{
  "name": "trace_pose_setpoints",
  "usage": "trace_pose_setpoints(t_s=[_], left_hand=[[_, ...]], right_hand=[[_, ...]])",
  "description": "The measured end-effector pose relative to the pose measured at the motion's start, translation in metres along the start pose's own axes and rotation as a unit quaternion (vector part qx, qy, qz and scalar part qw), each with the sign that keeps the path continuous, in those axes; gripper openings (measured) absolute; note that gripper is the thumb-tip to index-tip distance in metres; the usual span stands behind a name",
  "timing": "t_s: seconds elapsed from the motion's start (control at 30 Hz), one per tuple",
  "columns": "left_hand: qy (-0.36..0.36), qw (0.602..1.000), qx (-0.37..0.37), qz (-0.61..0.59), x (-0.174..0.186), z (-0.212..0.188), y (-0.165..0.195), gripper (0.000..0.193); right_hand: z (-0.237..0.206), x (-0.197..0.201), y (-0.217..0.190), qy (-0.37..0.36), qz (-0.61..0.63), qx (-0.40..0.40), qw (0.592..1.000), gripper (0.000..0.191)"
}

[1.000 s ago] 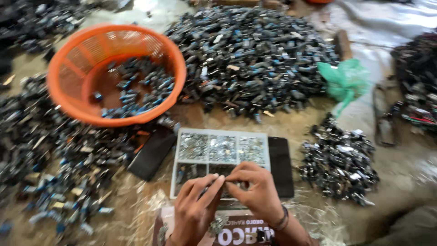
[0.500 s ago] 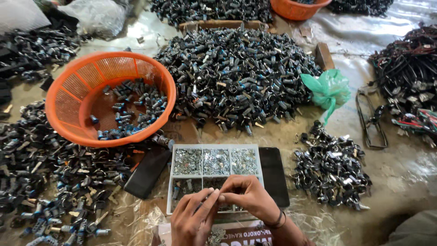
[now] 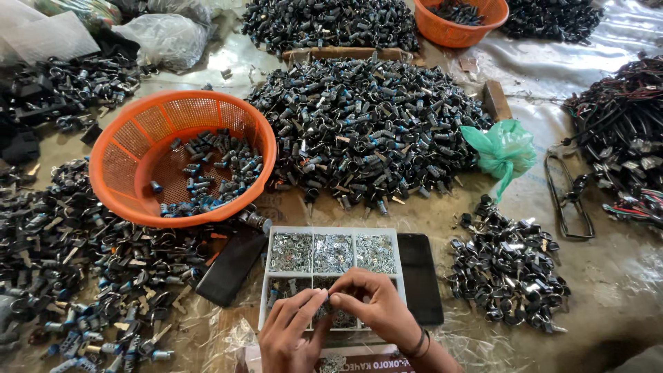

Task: The person sits at a workbench covered with piles of small metal parts and assembles them by hand, picking a spring and a cap-like component from a compartment tray, fitting the spring into the component, and placing the finished assembly into an orange basket. The person repeats this assembly cycle throughout the episode.

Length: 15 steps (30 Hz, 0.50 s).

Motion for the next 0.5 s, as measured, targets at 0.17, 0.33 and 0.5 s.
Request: trace_pose_setpoints(t_s=[0.17, 0.33, 0.5], left_hand=[[0.028, 1.000, -0.009, 0.001, 0.003, 0.002, 0.005, 0.043], [0.024, 1.000, -0.009, -0.010, 0.006, 0.003, 0.006, 0.045], [0.008, 0.999, 0.032, -0.011, 0.014, 0.002, -0.001, 0.046]], right_hand=[[-0.001, -0.003, 0.014, -0.027, 0.025, -0.014, 0.999, 0.014], [0.001, -0.002, 0.020, 0.000, 0.016, -0.015, 1.000, 0.016], [-0.003, -0.005, -0.013, 0.174, -0.283, 0.128, 0.934, 0.021]])
Point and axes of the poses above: each hand's wrist, its own z-axis towards the middle knuckle, its own x-axis out of the back of the hand, y = z × x, the point moved 7 cm from there along z, towards the middle knuckle, and after that the axes turned 10 degrees about -x, right-handed, at the moved point
